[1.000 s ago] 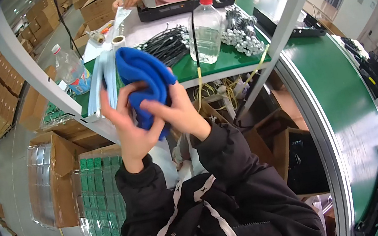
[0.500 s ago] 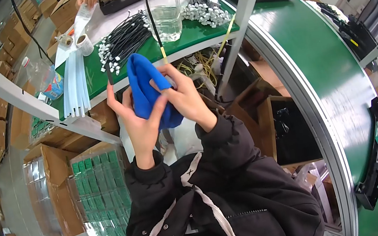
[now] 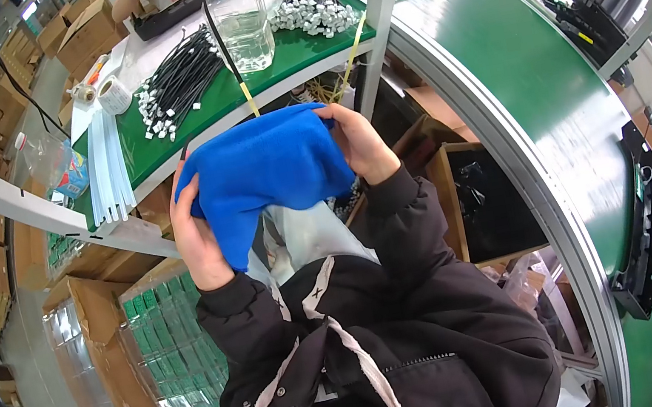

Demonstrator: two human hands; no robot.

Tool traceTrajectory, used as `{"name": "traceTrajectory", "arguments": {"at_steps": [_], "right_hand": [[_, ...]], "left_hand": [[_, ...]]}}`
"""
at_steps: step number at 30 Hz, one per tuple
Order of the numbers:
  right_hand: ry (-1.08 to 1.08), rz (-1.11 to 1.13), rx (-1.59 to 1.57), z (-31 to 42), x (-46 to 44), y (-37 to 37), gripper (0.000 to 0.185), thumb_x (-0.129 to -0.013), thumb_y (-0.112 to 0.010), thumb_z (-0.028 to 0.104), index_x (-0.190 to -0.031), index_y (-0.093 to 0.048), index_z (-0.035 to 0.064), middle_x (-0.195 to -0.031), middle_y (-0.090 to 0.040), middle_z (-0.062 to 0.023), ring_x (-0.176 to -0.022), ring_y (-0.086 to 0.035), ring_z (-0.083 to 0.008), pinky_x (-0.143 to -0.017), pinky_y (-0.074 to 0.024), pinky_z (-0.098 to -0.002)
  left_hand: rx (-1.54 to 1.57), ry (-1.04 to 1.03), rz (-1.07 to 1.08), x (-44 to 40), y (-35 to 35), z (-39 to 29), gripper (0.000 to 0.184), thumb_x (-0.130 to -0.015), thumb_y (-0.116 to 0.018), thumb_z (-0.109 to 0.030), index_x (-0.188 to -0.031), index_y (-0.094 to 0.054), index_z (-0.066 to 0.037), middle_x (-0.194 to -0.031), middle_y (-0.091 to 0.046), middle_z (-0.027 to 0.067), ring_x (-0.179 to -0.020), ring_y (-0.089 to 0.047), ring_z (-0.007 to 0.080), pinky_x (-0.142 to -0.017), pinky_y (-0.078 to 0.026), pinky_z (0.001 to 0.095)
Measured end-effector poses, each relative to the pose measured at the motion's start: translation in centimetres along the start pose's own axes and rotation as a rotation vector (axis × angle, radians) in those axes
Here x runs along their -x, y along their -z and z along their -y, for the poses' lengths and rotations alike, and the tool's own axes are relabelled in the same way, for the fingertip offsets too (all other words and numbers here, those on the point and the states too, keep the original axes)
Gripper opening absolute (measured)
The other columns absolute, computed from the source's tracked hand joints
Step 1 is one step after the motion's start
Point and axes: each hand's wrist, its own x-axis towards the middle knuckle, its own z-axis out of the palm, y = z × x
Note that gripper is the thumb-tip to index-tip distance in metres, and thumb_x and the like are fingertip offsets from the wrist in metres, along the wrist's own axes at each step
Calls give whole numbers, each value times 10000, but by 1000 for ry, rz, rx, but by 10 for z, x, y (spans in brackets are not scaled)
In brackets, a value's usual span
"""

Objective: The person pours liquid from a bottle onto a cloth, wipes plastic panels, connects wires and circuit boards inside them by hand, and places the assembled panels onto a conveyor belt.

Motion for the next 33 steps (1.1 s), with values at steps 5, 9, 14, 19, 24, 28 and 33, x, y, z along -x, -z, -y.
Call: {"name": "traceTrajectory", "arguments": {"at_steps": [5, 9, 14, 19, 24, 28, 33], "right_hand": [[39, 112, -18, -11, 11, 1, 384, -870, -589, 184, -1169, -510, -43, -1096, -611, -134, -941, -630, -212, -843, -513, -334], [145, 138, 195, -12, 20, -11, 505, -768, -673, -6, -1231, -472, -24, -1116, -603, -116, -988, -615, -195, -871, -502, -326], [573, -213, 844, -19, 15, -10, 275, -782, -680, 29, -1016, -535, 11, -937, -644, -73, -806, -602, -123, -711, -487, -263], [962, -519, 902, -57, 36, -42, 216, -806, -657, 31, -961, -512, -5, -930, -626, -109, -857, -568, -101, -738, -455, -264], [835, 73, -37, -103, 66, -34, 490, -939, -446, 342, -1301, -407, 13, -1396, -379, -154, -1282, -369, -242, -1046, -321, -370], [608, 355, -627, -125, 59, 39, 507, -949, -441, 400, -1287, -460, 23, -1340, -460, -156, -1231, -449, -274, -1038, -355, -390], [395, -20, -329, -68, 111, 34, 495, -941, -464, 386, -1285, -449, 30, -1259, -534, -148, -1147, -528, -294, -1017, -385, -444]], "left_hand": [[168, 220, 77, -2, 11, 4, 380, -886, -510, -60, -1254, -481, 33, -1191, -568, 122, -1045, -575, 198, -902, -469, 328], [52, 91, 145, 0, 8, 9, 327, -916, -502, -89, -1225, -489, 17, -1132, -595, 98, -1007, -583, 185, -892, -457, 304], [-721, -515, -98, 6, -18, 23, 414, -929, -504, -61, -1301, -336, 7, -1082, -600, 131, -1001, -571, 200, -921, -407, 309], [-823, -699, 69, 38, -45, 66, 447, -948, -463, -82, -1315, -252, 61, -1190, -526, 226, -1109, -524, 304, -974, -364, 388], [-1208, -789, 574, 76, -70, 85, 718, -819, -525, -244, -1357, -244, 140, -1362, -344, 320, -1316, -223, 501, -1103, -105, 522], [-981, -522, 749, 91, -69, 105, 642, -832, -516, -212, -1326, -299, 137, -1394, -290, 308, -1286, -292, 461, -1086, -174, 506], [-880, -580, 751, 95, -62, 98, 779, -813, -550, -91, -1380, -29, 27, -1338, -344, 318, -1163, -447, 418, -1053, -257, 497]]}}
